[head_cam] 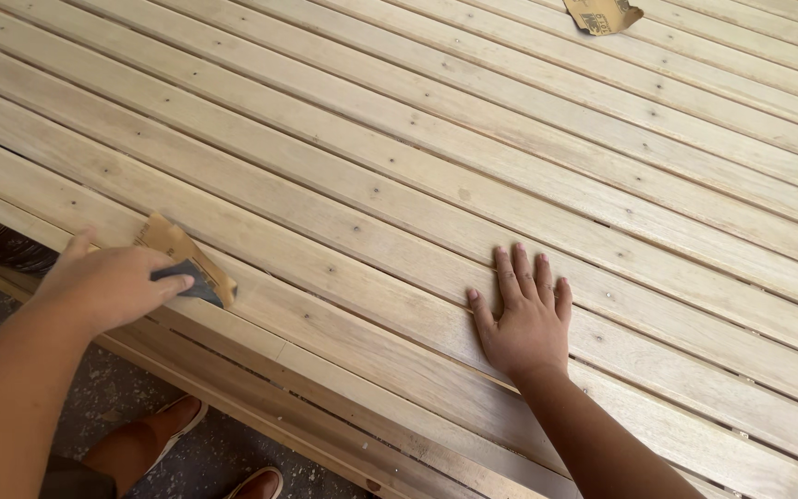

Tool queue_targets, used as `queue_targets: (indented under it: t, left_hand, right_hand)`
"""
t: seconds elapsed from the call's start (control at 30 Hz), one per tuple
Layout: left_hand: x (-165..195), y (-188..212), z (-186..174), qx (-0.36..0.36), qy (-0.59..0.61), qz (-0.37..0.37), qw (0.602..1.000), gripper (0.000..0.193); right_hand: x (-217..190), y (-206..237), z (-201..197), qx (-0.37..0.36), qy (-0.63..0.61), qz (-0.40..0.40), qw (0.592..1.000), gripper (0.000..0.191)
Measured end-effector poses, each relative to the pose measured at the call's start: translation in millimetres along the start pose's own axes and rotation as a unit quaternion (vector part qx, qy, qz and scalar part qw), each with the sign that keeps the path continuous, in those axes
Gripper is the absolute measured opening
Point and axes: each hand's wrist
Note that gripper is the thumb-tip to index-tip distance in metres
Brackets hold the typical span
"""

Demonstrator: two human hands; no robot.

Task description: The person sands the surface of a wooden bed frame using a sandpaper sheet. They move the sandpaper back and forth across the slats and along the side rails, smoothing the wood. The person occasionally repositions the sandpaper and uses both hands to guide the motion.

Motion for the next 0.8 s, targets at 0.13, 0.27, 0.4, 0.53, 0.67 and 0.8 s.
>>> queue_targets:
  t: [0.13,0.27,0.4,0.53,0.67,0.8]
  left_hand:
    - [14.8,7.0,1.4,0.060,0.018,0.021,0.998,0.049]
    - [75.4,47.1,22.1,-0.054,0.106,0.058,0.991,0.046]
    - [157.5,93.2,65.5,-0.049,0.178,0.188,0.965,0.039]
    - [244.9,148.5,107.5,0.033,0.229,0.382,0.895,0.038]
    - [269.7,169.5,103.6,0.019,0.226,0.381,0.897,0.035]
    - [216.9,146.0,73.0,-0.036,0.196,0.131,0.971,0.031]
  right_hand:
    - [-0.1,1.5,-0.9,0.003,-0.010,-0.004,1.000,0.076]
    - [1.3,0.2,0.8,-0.018,-0.007,-0.008,1.000,0.076]
    - [6.1,-3.6,6.7,-0.033,0.000,-0.035,0.999,0.076]
    - [22.6,-8.7,11.9,-0.007,-0.004,-0.123,0.992,0.078]
    - [52.5,-7.8,10.3,0.005,-0.005,-0.242,0.970,0.073]
    - [75.8,0.0,6.4,0.002,-0.004,-0.297,0.955,0.071]
Point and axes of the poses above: each hand's wrist, its own y-axis away from the middle knuckle, its own z-axis out of the palm, x = y × z, and after that the axes turned 8 degrees about y, right-handed
